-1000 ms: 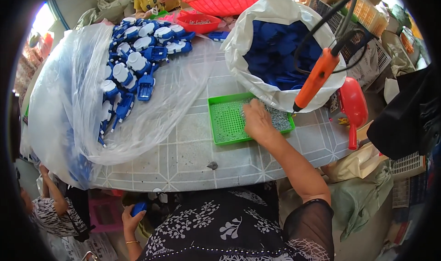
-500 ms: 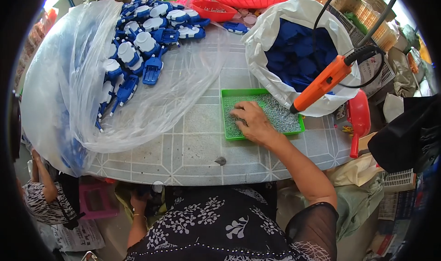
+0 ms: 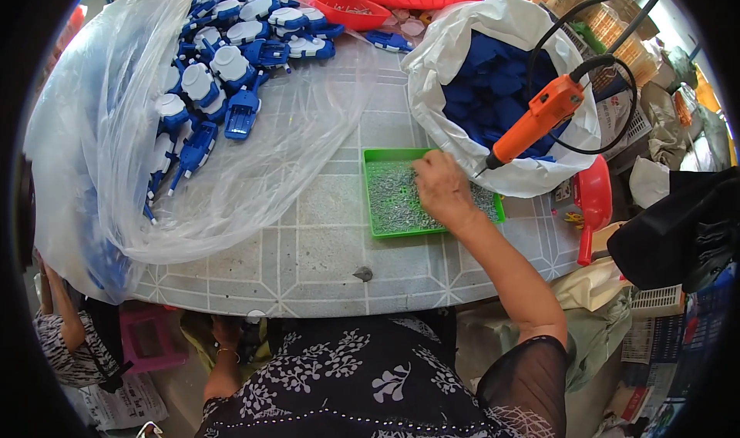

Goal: Assembling blue and white plastic components using an electric screwdriver.

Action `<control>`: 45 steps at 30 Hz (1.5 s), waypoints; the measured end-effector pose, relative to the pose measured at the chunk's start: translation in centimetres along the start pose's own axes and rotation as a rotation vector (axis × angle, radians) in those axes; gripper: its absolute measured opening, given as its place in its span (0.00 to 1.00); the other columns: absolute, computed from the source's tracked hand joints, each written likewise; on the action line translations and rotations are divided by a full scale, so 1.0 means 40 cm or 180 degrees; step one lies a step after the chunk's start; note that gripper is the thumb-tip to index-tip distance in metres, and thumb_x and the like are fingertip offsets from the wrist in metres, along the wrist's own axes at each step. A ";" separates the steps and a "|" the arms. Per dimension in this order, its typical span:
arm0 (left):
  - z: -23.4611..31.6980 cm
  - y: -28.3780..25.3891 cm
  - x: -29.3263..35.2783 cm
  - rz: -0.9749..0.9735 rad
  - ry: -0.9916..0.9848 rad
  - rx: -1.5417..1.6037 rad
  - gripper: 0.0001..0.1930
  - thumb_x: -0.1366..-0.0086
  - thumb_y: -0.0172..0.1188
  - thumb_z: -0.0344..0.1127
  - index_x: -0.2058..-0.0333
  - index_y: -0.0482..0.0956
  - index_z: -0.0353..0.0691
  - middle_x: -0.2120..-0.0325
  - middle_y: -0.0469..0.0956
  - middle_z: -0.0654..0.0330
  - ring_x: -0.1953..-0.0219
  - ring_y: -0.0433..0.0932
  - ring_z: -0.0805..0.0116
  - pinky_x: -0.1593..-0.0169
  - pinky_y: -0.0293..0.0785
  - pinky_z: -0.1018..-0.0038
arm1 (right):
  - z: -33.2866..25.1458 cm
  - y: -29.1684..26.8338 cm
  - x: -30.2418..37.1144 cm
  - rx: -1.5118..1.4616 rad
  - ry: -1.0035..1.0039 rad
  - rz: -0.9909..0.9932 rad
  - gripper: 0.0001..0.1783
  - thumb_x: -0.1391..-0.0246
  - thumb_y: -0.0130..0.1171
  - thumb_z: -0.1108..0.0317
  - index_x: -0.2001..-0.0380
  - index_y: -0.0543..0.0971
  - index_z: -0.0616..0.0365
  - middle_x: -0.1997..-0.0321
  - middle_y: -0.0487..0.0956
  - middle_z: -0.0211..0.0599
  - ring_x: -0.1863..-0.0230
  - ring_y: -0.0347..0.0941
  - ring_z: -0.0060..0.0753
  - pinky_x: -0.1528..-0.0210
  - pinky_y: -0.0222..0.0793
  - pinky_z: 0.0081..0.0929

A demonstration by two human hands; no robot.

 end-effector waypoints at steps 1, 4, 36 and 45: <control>-0.009 0.015 -0.004 -0.0094 0.0021 -0.0119 0.43 0.48 0.69 0.63 0.42 0.71 0.38 0.49 0.78 0.43 0.55 0.81 0.40 0.57 0.80 0.49 | 0.046 0.003 0.014 0.0448 0.0224 -0.0274 0.11 0.48 0.60 0.75 0.60 0.79 0.58 0.57 0.75 0.45 0.54 0.73 0.50 0.51 0.72 0.42; -0.009 0.041 -0.005 -0.0086 0.0074 -0.0112 0.41 0.48 0.69 0.64 0.42 0.73 0.43 0.53 0.80 0.45 0.58 0.82 0.40 0.59 0.81 0.49 | 0.092 0.005 0.040 0.1189 0.0517 -0.0809 0.15 0.46 0.60 0.74 0.54 0.78 0.59 0.54 0.74 0.47 0.49 0.72 0.51 0.47 0.71 0.42; -0.025 0.217 0.026 -0.0697 0.0670 -0.0244 0.34 0.45 0.61 0.67 0.44 0.80 0.55 0.46 0.81 0.56 0.43 0.79 0.51 0.45 0.78 0.54 | 0.025 0.051 -0.041 -0.1158 0.0230 -0.0720 0.11 0.50 0.64 0.80 0.62 0.81 0.60 0.62 0.76 0.39 0.59 0.75 0.38 0.57 0.72 0.31; 0.070 0.260 0.013 -0.0192 0.1510 -0.0193 0.34 0.44 0.64 0.62 0.43 0.78 0.51 0.44 0.78 0.53 0.38 0.72 0.49 0.39 0.71 0.51 | -0.048 0.076 -0.066 -0.1170 -0.0164 -0.0737 0.10 0.49 0.64 0.80 0.63 0.80 0.60 0.61 0.77 0.41 0.58 0.76 0.43 0.56 0.73 0.33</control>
Point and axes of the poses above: each hand's wrist, its own x-axis away from the middle knuckle, its own y-axis out of the palm, z = x × y, the point moved 8 cm from there along -x, towards the middle knuckle
